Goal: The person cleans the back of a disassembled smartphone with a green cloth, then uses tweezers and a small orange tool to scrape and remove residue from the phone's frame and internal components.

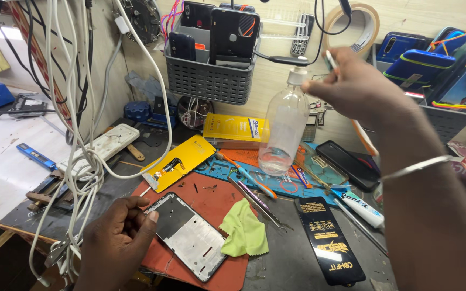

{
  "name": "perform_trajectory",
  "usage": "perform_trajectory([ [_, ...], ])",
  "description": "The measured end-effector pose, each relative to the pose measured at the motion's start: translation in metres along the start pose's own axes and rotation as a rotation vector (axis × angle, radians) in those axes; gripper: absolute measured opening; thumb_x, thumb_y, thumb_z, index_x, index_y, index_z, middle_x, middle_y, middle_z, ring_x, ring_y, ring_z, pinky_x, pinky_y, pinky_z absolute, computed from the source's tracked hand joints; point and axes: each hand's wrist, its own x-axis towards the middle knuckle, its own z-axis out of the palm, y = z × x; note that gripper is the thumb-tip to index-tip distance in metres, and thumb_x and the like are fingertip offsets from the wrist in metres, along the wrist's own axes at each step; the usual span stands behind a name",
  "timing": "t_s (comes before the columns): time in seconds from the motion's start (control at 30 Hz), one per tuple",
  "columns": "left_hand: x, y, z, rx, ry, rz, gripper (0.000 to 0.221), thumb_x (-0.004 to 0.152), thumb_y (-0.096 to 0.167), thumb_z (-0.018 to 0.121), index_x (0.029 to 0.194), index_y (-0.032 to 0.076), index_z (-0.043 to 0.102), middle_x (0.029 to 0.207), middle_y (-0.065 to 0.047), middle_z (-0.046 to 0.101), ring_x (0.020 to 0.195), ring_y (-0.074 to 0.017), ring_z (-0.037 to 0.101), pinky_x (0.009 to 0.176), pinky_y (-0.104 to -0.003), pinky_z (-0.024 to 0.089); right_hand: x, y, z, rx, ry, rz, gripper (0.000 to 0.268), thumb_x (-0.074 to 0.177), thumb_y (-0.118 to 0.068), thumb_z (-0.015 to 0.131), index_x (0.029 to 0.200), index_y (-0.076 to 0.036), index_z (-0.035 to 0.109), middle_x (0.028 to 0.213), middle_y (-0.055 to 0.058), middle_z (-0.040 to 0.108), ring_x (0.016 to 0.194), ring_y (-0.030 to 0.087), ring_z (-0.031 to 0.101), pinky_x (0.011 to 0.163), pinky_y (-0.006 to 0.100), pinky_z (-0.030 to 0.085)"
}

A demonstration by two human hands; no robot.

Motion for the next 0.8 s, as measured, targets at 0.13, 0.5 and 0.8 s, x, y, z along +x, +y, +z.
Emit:
perform_trajectory([
  [0.13, 0.000, -0.010, 0.004, -0.008, 0.024, 0.032, 0.031, 0.081, 0.020, 0.077, 0.105, 0.001, 0.071, 0.066, -0.004, 0.068, 0.057, -0.0076, 0.062, 0.053, -0.026, 0.052, -0.002, 0.016, -0.001, 0.208, -0.129, 0.085, 0.038, 0.100, -0.030, 0.059, 0.130, -0.010, 0.069, 0.090, 0.006, 0.063, 0.071, 0.013, 0.053, 0.061, 0.033, 0.047],
  [0.5, 0.007, -0.013, 0.007, -0.026, 0.024, -0.031, 0.033, 0.079, 0.022, 0.082, 0.102, 0.002, 0.072, 0.061, -0.005, 0.068, 0.055, -0.0094, 0.064, 0.054, -0.027, 0.054, 0.027, -0.012, 0.003, 0.279, 0.051, 0.190, 0.046, 0.102, -0.043, 0.060, 0.079, -0.003, 0.066, 0.061, 0.000, 0.048, 0.052, 0.012, 0.040, 0.049, 0.033, 0.035],
  [0.8, 0.002, 0.000, 0.000, -0.002, 0.078, 0.183, 0.029, 0.079, 0.023, 0.079, 0.099, 0.003, 0.071, 0.064, -0.003, 0.065, 0.055, -0.0129, 0.063, 0.053, -0.030, 0.052, 0.065, -0.009, 0.022, 0.372, 0.045, 0.258, 0.056, 0.088, -0.049, 0.079, 0.062, -0.007, 0.053, 0.052, 0.003, 0.044, 0.044, 0.017, 0.039, 0.042, 0.037, 0.030],
])
